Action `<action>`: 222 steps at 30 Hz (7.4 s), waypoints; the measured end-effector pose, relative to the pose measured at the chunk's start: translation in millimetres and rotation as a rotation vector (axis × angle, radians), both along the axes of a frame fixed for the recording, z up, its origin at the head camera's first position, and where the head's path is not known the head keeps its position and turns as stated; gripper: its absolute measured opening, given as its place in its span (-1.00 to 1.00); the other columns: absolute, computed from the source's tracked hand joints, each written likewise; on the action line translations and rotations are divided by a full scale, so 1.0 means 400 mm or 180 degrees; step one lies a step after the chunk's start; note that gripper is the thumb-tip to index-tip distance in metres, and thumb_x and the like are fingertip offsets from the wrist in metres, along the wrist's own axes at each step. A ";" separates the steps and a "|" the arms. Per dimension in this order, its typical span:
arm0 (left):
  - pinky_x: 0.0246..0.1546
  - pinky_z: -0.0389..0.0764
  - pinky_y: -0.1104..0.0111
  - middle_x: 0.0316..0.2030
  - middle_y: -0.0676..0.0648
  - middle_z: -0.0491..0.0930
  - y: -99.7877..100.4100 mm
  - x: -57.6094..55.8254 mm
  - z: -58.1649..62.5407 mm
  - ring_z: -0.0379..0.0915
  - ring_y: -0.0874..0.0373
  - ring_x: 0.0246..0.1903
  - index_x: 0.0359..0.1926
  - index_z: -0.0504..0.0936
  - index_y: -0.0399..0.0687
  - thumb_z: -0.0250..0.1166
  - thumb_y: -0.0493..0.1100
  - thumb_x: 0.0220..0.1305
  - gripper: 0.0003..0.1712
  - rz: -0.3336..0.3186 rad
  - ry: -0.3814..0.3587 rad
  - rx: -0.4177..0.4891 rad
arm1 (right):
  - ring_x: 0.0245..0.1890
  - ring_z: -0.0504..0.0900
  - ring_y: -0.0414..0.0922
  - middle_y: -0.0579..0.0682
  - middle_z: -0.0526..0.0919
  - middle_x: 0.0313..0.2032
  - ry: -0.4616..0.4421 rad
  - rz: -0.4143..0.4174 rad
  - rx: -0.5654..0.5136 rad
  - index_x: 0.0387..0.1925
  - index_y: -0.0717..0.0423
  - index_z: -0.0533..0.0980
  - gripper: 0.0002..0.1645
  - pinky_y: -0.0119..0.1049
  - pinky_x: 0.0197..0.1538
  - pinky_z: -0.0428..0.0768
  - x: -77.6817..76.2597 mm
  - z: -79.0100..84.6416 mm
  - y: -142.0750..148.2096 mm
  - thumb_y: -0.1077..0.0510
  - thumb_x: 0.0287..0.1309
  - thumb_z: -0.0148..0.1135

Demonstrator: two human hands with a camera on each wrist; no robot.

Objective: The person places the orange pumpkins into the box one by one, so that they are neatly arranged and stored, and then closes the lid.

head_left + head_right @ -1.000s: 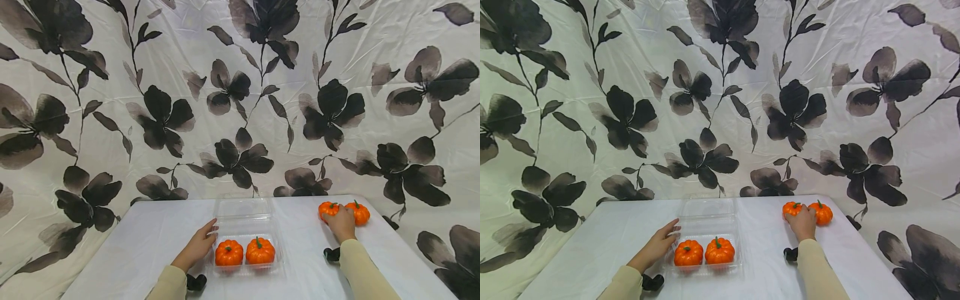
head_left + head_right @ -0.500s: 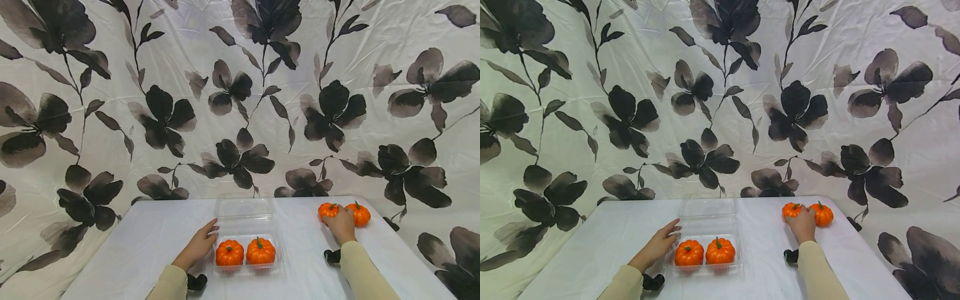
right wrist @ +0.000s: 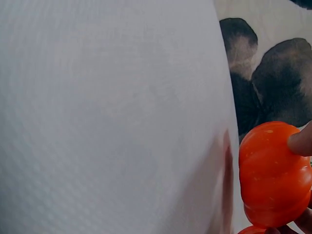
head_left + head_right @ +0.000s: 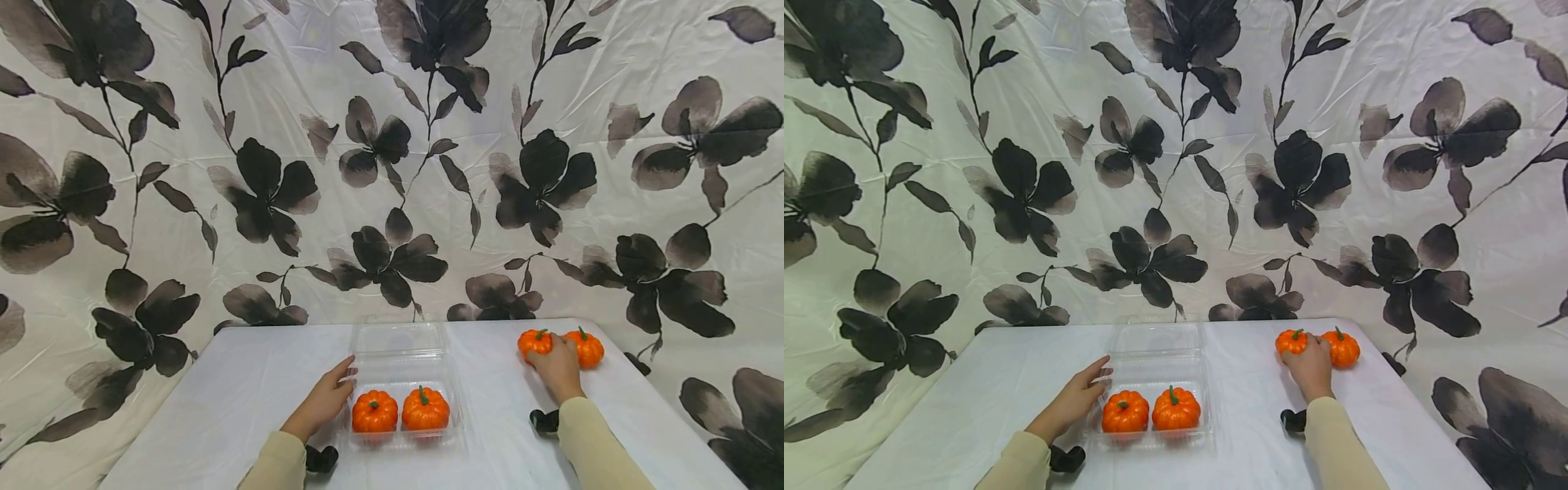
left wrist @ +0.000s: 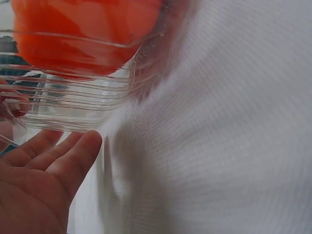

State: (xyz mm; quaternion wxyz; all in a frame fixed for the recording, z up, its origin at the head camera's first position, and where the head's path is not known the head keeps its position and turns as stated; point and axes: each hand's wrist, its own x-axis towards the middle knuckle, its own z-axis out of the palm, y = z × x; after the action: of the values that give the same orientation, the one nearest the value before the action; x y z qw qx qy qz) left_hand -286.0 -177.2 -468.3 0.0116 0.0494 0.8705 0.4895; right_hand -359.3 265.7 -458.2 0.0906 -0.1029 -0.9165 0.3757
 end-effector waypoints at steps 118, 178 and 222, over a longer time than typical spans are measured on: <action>0.16 0.48 -0.08 0.26 -0.32 0.42 -0.007 0.002 0.001 0.41 -0.28 0.20 0.47 0.13 -0.15 0.05 -0.22 0.39 -0.33 -0.0038 0.0048 -0.0002 | 0.30 0.43 0.04 0.07 0.39 0.32 0.0789 0.1495 -0.0358 0.32 0.14 0.36 -0.18 -0.04 0.29 0.45 0.158 0.131 -0.333 0.14 -0.01 0.45; 0.16 0.48 -0.09 0.29 -0.26 0.41 -0.009 -0.005 0.004 0.39 -0.26 0.22 0.49 0.12 -0.06 0.05 -0.18 0.39 -0.32 -0.0009 -0.0107 -0.0056 | 0.27 0.46 0.02 -0.06 0.39 0.36 0.0897 0.2423 0.0100 0.22 -0.15 0.46 -0.45 -0.02 0.18 0.56 0.112 0.102 -0.342 0.13 0.18 0.31; 0.15 0.49 -0.09 0.27 -0.31 0.41 -0.006 -0.003 -0.008 0.40 -0.30 0.20 0.48 0.13 -0.12 0.06 -0.21 0.38 -0.32 -0.0028 0.0008 0.0057 | 0.21 0.49 0.04 -0.03 0.50 0.20 0.0718 0.2654 0.0472 0.09 -0.08 0.57 -0.58 0.06 0.25 0.49 0.092 0.055 -0.350 0.13 0.16 0.31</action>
State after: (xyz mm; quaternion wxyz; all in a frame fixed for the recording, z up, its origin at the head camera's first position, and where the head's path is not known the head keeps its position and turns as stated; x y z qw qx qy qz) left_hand -287.0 -179.7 -471.4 0.0123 0.0539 0.8659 0.4971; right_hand -322.3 125.6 -436.3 0.0378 0.3244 -0.8885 0.3222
